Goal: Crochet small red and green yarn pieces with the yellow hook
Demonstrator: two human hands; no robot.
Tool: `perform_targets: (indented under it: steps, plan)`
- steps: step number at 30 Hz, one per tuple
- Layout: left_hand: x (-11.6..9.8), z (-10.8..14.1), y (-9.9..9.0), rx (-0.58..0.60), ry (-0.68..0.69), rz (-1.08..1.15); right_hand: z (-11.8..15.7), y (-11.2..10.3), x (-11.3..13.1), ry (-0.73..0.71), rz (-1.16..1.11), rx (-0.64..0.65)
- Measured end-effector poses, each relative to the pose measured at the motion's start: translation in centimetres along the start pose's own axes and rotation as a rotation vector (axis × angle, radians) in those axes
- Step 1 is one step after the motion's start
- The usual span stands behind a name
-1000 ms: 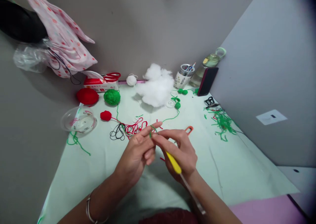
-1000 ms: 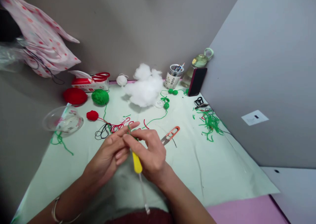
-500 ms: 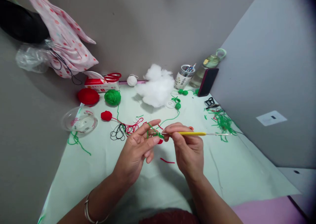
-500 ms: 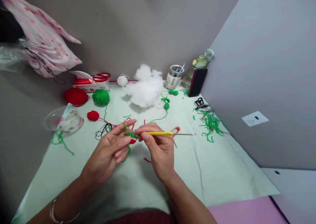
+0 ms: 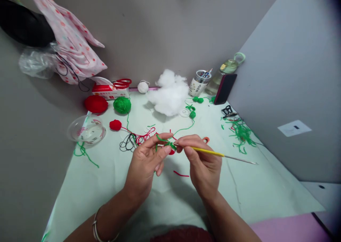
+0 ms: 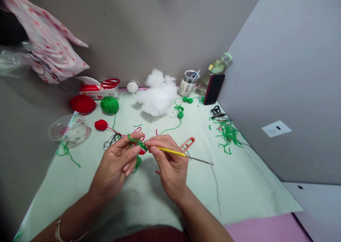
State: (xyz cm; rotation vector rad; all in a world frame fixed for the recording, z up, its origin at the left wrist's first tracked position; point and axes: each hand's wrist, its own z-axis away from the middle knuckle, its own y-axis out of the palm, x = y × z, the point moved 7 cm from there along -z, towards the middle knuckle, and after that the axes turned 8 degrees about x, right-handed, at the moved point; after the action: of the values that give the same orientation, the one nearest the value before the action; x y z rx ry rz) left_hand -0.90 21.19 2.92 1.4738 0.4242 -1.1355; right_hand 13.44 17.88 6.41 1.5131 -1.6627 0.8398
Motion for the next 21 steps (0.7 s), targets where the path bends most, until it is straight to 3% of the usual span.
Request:
perform_targets:
  steps: [8,14,19,21]
  plan:
    - [-0.3,-0.1,0.1,-0.004,-0.035,0.08,-0.1,0.1,-0.6,0.015,-0.144,0.031]
    - [0.3,-0.2,-0.2,-0.044,0.034,0.037,0.5,0.6,1.4,-0.099,0.221,-0.012]
    - [-0.9,0.6,-0.3,-0.081,0.161,-0.2,0.9,1.1,2.2,-0.172,0.32,0.004]
    - [-1.2,0.7,-0.3,-0.073,0.143,-0.216,0.9,1.1,2.2,-0.173,0.314,0.015]
